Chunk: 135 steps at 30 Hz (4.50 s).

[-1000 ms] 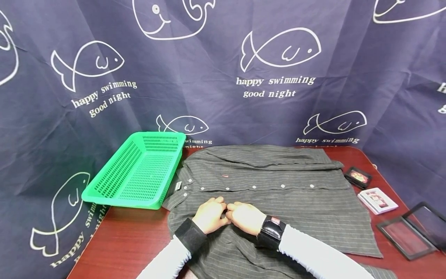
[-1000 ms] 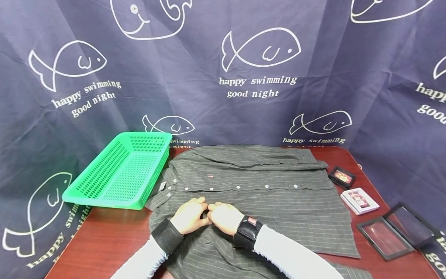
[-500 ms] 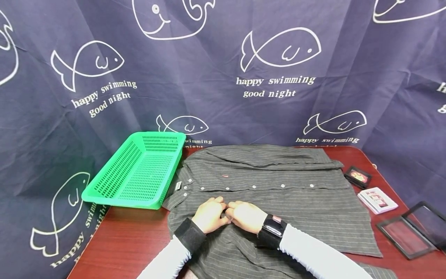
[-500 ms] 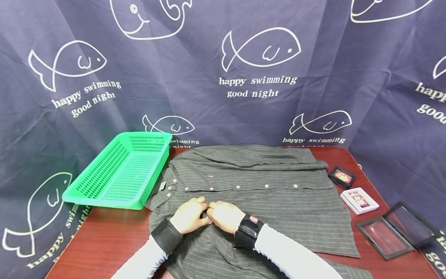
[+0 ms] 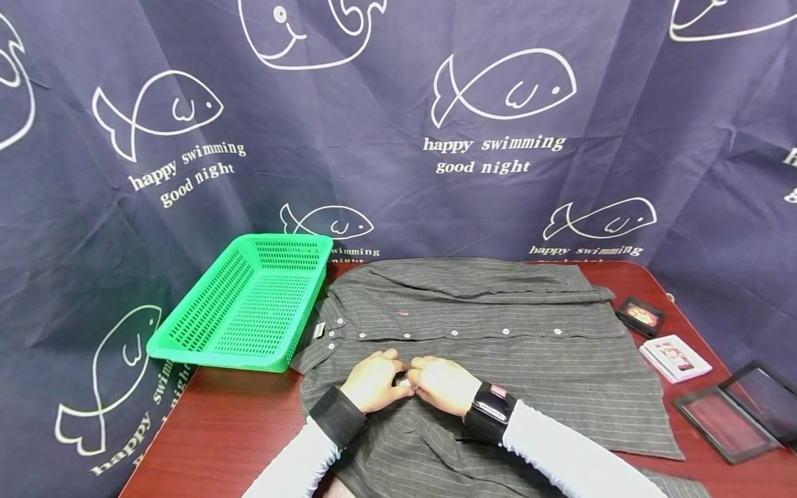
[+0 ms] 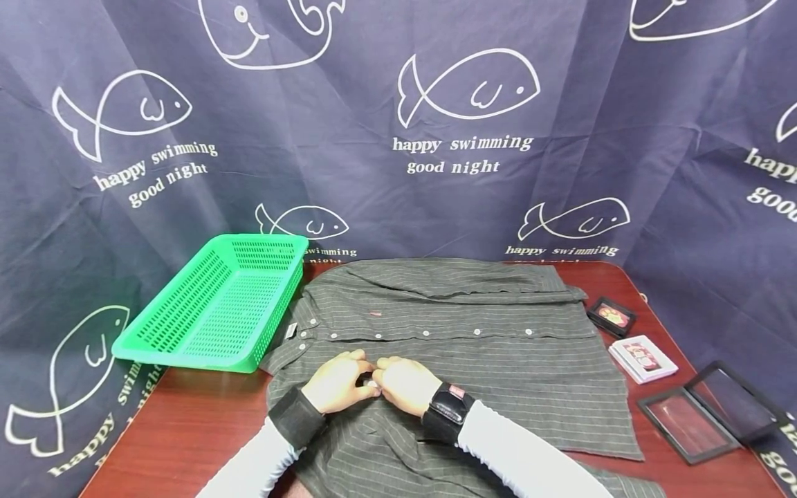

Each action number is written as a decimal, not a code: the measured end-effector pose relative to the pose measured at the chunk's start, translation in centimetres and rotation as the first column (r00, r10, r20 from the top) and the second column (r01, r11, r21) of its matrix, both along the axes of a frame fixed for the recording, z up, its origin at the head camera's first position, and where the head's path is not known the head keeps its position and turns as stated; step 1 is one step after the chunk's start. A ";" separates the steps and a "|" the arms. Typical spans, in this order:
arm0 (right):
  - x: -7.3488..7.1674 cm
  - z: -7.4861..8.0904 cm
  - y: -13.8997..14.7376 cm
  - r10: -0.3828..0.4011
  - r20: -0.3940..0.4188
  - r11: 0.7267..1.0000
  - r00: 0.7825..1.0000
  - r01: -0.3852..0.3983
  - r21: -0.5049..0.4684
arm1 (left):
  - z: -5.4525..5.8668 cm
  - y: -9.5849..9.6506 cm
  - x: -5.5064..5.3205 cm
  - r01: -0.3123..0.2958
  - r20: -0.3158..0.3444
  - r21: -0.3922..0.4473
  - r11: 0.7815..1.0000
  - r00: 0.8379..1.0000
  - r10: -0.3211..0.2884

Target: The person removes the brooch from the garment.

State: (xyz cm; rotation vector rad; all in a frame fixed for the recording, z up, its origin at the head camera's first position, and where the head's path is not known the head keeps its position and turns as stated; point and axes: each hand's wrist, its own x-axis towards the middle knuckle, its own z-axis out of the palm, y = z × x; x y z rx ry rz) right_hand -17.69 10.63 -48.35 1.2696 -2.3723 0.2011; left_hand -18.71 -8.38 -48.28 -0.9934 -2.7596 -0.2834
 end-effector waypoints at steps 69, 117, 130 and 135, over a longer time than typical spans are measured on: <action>-2.4 0.3 0.8 -0.015 0.664 0.921 0.748 0.270 -0.282 | -0.2 -0.6 -0.6 -0.019 0.030 0.233 0.972 0.999 0.013; -2.1 0.3 0.9 0.091 0.805 0.898 0.587 0.302 -0.321 | 0.5 -0.7 0.6 -0.121 0.224 -0.095 0.988 0.964 0.140; -2.2 0.3 1.5 0.126 0.835 0.905 0.535 0.282 -0.317 | 0.5 -0.7 0.5 -0.134 0.237 -0.106 0.985 0.959 0.156; -2.2 0.8 1.9 0.172 0.835 0.899 0.523 0.264 -0.351 | 0.5 -0.7 0.4 -0.137 0.242 -0.106 0.985 0.957 0.159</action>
